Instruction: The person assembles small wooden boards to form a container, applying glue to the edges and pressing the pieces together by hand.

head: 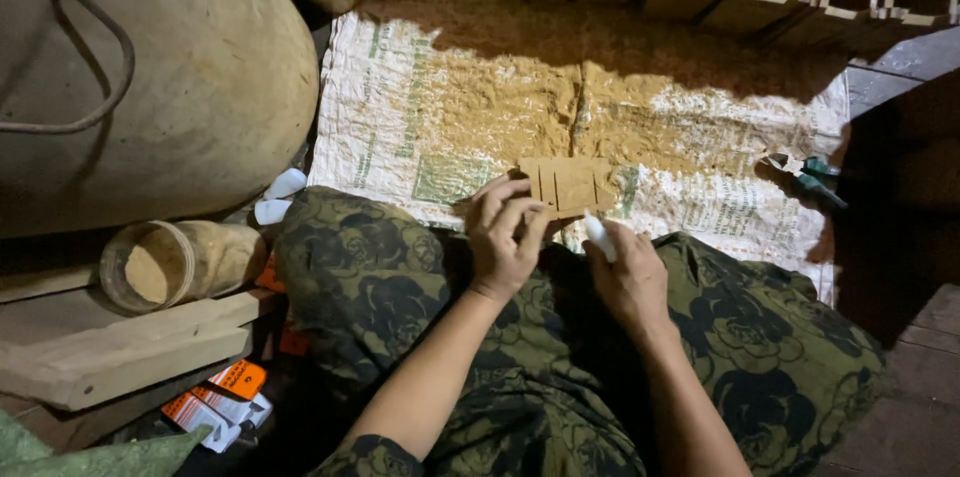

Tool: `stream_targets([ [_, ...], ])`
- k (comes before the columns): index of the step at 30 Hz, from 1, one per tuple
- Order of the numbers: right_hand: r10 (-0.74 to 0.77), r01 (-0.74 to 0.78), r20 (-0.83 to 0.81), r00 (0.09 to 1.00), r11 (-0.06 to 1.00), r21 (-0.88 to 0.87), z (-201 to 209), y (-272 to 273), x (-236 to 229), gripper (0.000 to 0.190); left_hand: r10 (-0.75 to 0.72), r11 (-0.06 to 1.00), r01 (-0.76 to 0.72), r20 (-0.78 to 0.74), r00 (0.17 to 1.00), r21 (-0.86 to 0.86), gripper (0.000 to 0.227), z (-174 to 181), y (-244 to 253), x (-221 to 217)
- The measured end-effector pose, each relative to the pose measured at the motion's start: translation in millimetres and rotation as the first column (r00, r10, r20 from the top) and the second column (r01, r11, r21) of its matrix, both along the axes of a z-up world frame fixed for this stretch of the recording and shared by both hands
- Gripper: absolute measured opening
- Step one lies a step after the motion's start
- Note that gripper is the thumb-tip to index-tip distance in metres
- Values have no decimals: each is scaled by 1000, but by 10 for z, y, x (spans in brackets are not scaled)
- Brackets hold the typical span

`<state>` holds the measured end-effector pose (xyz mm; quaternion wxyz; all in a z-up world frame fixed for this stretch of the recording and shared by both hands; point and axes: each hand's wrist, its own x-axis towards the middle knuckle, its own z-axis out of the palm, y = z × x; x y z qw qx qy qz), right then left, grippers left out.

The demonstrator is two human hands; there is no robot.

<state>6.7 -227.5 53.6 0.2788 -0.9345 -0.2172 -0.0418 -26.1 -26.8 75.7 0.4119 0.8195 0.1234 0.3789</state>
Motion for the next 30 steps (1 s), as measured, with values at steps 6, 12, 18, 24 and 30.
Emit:
stream_targets([
  [6, 90, -90, -5, 996, 995, 31, 128, 242, -95, 29, -65, 994, 62, 38, 997, 94, 8, 209, 4, -45],
  [12, 123, -125, 73, 990, 992, 16, 161, 276, -66, 29, -82, 988, 70, 79, 994, 138, 5, 214, 58, -50],
  [18, 141, -142, 73, 987, 990, 7, 126, 249, -52, 31, -87, 986, 73, 92, 992, 153, 9, 203, 68, -40],
  [24, 188, -190, 54, 981, 981, 38, 162, 282, -34, 33, -116, 964, 89, 92, 989, 251, 5, 220, 75, -34],
  [30, 226, -223, -7, 974, 967, 126, 114, 269, -10, 36, -181, 956, 159, 69, 981, 246, 5, 251, 97, -52],
])
